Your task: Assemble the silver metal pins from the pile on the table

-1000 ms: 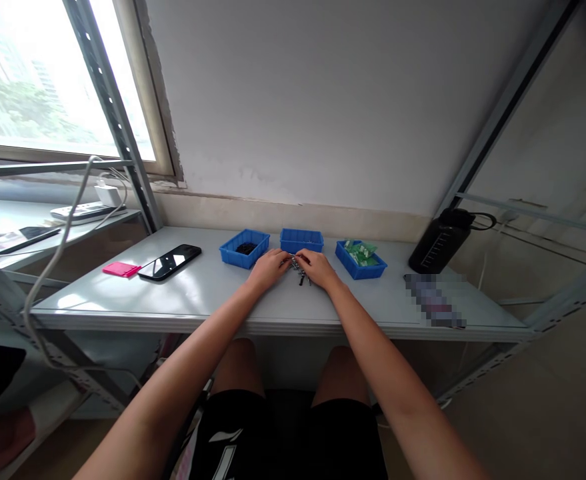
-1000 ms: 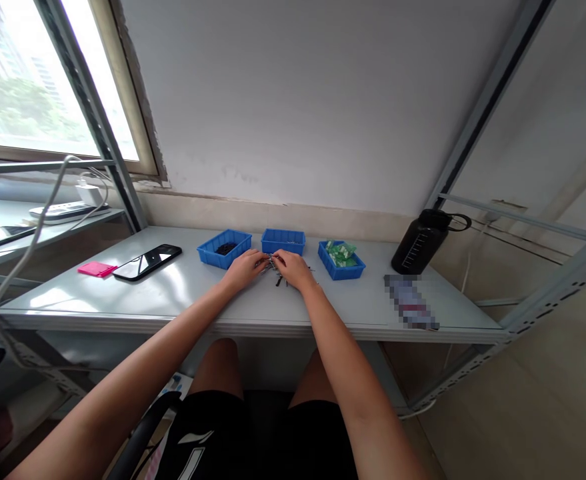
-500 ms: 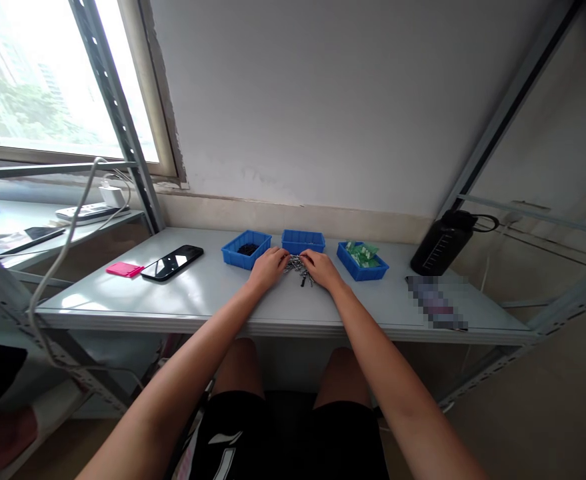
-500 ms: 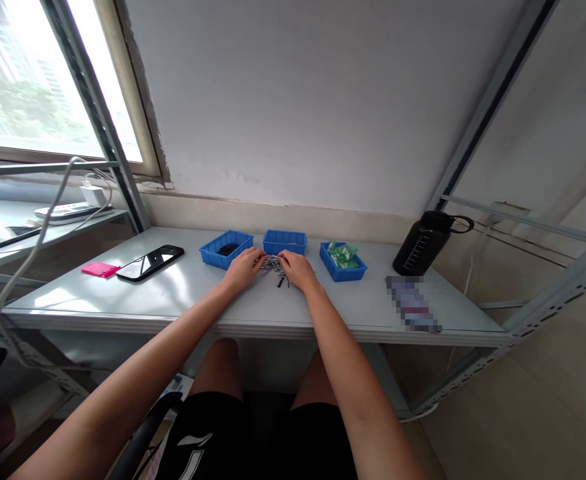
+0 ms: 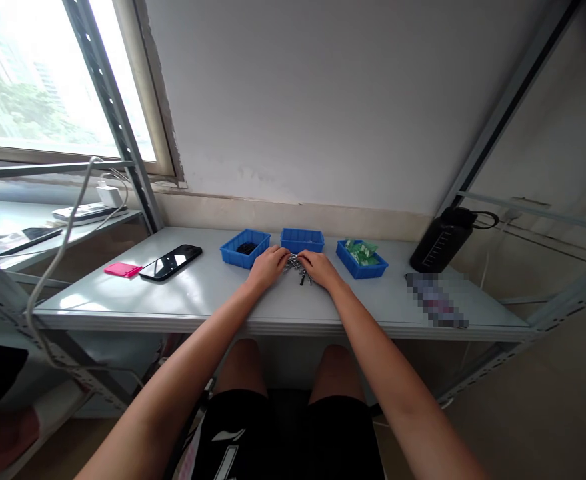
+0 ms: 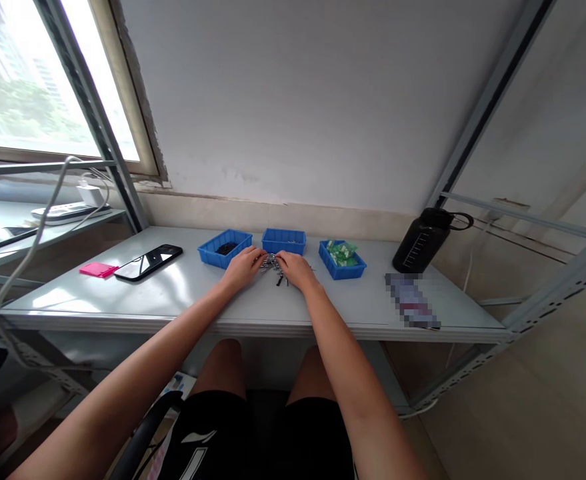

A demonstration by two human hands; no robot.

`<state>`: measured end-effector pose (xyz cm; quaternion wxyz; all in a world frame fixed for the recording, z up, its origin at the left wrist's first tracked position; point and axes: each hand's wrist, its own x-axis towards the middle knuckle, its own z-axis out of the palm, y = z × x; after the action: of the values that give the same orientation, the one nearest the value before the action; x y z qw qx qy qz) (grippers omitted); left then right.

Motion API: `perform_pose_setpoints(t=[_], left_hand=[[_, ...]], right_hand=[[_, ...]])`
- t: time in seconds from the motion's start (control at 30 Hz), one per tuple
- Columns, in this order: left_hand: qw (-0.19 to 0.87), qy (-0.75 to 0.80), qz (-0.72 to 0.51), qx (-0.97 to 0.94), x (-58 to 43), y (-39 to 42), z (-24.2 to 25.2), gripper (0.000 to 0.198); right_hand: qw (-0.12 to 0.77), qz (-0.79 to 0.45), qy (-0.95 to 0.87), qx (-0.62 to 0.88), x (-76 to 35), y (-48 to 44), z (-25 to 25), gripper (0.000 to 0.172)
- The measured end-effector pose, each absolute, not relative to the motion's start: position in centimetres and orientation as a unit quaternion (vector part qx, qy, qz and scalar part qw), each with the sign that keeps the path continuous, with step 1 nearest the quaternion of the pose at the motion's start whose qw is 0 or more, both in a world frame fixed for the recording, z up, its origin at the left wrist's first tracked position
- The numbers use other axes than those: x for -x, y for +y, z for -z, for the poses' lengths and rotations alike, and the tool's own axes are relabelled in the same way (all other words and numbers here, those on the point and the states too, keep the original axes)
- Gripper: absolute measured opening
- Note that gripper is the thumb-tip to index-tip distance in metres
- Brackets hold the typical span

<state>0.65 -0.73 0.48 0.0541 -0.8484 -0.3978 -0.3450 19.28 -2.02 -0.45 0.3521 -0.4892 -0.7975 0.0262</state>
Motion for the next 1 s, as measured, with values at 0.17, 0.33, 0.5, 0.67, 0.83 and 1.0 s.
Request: perform_pose_setpoints(t=[0.17,0.33,0.5,0.67,0.83,1.0], left_hand=[[0.05,-0.393,0.345,0.851,-0.7,-0.76,-0.54,0.026],[0.05,-0.396,0.343,0.85,-0.61,-0.84,-0.59,0.026],[0.048,-0.41,0.327,0.85,-0.5,-0.78,-0.49,0.028],[0.035,-0.407,0.295,0.863,-0.42,-0.58,-0.16,0.026],[0.031,-0.408,0.28,0.868,-0.34,-0.47,-0.06,0.029],[0.029,-0.406,0.274,0.871,-0.39,-0.47,-0.09,0.028]], right_hand=[[0.353,-0.032,-0.799,0.486,-19.27,-2.04,0.39,0.021],[0.373,-0.042,-0.794,0.479,-19.19,-2.16,0.35,0.02],[0.416,-0.055,-0.777,0.469,-19.17,-2.13,0.18,0.022],[0.446,-0.086,-0.766,0.455,-19.08,-2.04,0.16,0.023],[0.448,-0.118,-0.771,0.438,-18.99,-2.3,0.11,0.02],[0.454,-0.136,-0.765,0.436,-18.95,-2.81,-0.22,0.018]])
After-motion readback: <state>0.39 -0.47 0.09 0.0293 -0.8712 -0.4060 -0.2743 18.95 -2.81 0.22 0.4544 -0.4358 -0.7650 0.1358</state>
